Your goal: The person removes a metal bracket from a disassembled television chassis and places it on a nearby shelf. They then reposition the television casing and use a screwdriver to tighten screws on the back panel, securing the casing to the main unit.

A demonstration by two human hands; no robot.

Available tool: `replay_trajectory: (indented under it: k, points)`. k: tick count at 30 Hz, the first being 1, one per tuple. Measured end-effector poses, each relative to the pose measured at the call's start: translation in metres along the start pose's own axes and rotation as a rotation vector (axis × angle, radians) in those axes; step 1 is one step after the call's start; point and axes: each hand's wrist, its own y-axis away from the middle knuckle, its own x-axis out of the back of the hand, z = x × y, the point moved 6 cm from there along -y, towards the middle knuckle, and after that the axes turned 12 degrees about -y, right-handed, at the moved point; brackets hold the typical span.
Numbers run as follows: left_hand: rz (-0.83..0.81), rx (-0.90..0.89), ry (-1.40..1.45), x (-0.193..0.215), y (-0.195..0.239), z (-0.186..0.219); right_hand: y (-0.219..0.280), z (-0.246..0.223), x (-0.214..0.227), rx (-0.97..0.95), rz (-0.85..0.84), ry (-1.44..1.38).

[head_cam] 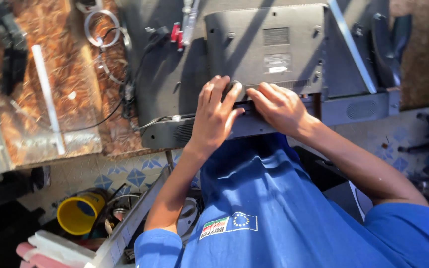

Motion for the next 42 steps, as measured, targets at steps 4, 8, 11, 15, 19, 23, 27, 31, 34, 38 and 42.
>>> replay_trajectory:
  k: [4,8,11,15,19,23,27,31,34,38,42]
  points:
    - [-0.092,-0.095,-0.065,-0.015,-0.028,0.011,0.016,0.011,0.004,-0.170,0.005,-0.089]
    - [-0.102,-0.176,-0.060,-0.022,-0.026,0.022,0.045,0.041,0.048,-0.381,0.013,-0.010]
    - [-0.032,-0.224,-0.064,-0.020,-0.025,0.029,0.086,0.077,0.071,-0.596,0.055,-0.020]
    - [0.038,-0.221,-0.057,-0.012,-0.029,0.034,0.108,0.094,0.073,-0.787,-0.072,-0.112]
    - [0.045,-0.200,-0.070,-0.013,-0.026,0.036,0.102,0.086,0.071,-0.801,-0.053,-0.078]
    - [0.039,-0.183,-0.111,-0.015,-0.021,0.058,0.103,0.084,0.073,-0.778,-0.021,-0.105]
    - [0.027,-0.240,0.026,-0.045,0.001,0.115,0.107,0.088,0.071,-0.756,0.022,-0.129]
    - [-0.103,-0.121,-0.053,-0.087,0.007,0.131,0.109,0.091,0.070,-0.755,0.078,-0.215]
    - [-0.129,-0.076,-0.127,-0.105,0.010,0.135,0.111,0.094,0.069,-0.746,0.092,-0.232]
    - [-0.146,-0.044,-0.157,-0.105,0.006,0.134,0.109,0.095,0.069,-0.703,0.072,-0.196]
    - [-0.191,-0.022,-0.085,-0.109,0.003,0.130,0.113,0.107,0.064,-0.685,0.063,-0.239]
